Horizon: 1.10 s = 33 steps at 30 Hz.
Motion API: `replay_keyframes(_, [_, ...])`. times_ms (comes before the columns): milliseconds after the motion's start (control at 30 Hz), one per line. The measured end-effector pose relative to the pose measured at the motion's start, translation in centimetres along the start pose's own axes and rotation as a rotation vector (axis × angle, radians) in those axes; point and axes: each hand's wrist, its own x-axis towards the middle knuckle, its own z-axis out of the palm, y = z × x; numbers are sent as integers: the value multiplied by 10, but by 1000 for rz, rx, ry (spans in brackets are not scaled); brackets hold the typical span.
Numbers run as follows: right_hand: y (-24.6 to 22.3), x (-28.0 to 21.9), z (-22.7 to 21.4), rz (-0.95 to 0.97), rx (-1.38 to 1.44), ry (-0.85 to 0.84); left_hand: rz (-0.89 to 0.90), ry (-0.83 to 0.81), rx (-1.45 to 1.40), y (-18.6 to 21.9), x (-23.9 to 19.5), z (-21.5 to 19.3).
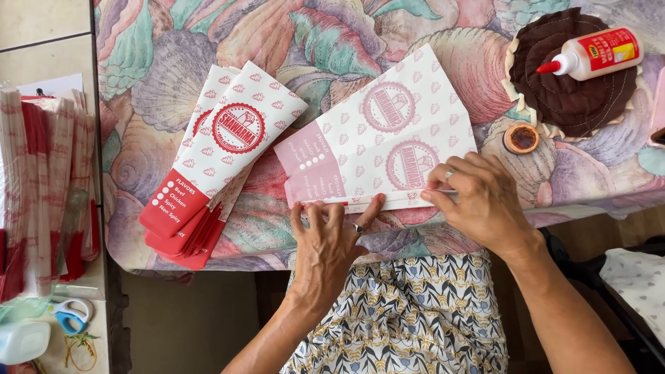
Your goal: Folding and assembling paper food packaging containers by hand at a workstation.
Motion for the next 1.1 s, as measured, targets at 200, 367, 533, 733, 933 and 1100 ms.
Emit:
replay_keyframes(200, [21, -27, 6, 55, 78, 105, -12, 27, 89, 2, 0, -4])
replay_keyframes(367, [25, -23, 11, 45, 100, 160, 2, -4, 58, 1, 1, -2])
replay_keyframes(533, [18, -19, 8, 37, 54, 176, -13, 4, 24, 2, 1, 3])
replay_keyframes(733, [22, -28, 3, -16, 90, 179, 5, -4, 22, 1, 0, 1])
replay_keyframes(933, [31, -33, 8, -32, 51, 240, 6, -14, 36, 2, -1, 8])
replay_keyframes(1100, [27, -32, -1, -109, -10, 256, 2, 0, 35, 2, 0, 6])
